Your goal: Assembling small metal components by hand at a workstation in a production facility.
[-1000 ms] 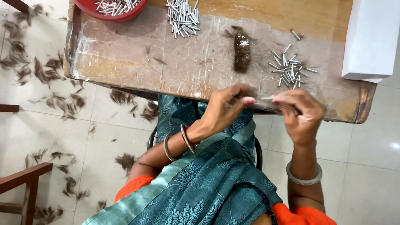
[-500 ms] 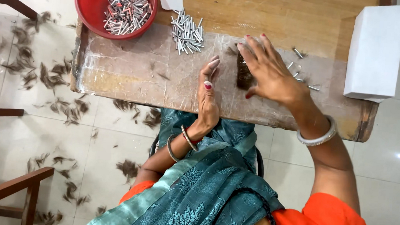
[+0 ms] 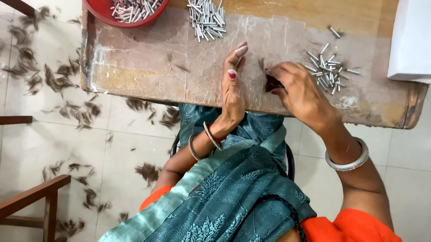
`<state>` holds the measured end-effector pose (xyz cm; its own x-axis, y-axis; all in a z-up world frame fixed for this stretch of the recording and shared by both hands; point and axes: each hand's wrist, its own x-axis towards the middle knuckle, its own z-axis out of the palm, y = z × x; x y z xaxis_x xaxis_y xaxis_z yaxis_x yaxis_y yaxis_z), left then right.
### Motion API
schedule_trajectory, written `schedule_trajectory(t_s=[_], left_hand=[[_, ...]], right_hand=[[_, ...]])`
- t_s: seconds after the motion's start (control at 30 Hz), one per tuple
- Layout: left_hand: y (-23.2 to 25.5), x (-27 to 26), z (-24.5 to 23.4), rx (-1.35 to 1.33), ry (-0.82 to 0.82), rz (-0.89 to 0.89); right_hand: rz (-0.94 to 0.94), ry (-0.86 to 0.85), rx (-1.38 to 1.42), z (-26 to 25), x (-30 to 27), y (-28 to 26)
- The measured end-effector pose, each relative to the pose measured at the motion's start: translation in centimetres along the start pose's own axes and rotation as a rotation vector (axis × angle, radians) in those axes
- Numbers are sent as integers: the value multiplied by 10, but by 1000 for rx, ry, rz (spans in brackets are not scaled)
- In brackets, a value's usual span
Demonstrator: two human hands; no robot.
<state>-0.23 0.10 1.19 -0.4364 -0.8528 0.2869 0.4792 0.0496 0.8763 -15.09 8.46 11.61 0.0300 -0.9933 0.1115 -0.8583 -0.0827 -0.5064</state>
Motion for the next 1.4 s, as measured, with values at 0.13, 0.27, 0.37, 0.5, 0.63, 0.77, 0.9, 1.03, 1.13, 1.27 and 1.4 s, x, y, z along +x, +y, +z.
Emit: schedule_trajectory(t_s=[0.13, 0.27, 0.37, 0.5, 0.63, 0.77, 0.9, 1.03, 1.13, 1.27, 1.4], left_hand=[[4, -10, 8, -24, -57, -48], [3, -14, 19, -131, -105, -107], [6, -13, 24, -128, -119, -122], [6, -12, 36, -131, -138, -140], [9, -13, 46, 54, -154, -136], [3, -16, 52, 22, -153, -139], [2, -16, 51, 20, -160, -147], [1, -14, 41, 15, -101, -97], [1, -12, 23, -50, -24, -70], [-5, -11, 13, -122, 8, -80], [-7, -12, 11, -148, -14, -78]], right_hand=[[23, 30, -5, 1, -6, -11], [25, 21, -36, -3, -16, -5], [58, 121, 125, 17, -35, 15], [122, 428, 803, 65, -47, 29], [143, 515, 1150, 80, -36, 8], [125, 494, 1193, 81, -29, -4], [118, 484, 1182, 81, -28, -3], [91, 654, 817, 62, -37, -5], [125, 662, 249, 46, -71, 21], [113, 475, -187, 25, -57, -11], [54, 339, -418, 23, -45, -19]])
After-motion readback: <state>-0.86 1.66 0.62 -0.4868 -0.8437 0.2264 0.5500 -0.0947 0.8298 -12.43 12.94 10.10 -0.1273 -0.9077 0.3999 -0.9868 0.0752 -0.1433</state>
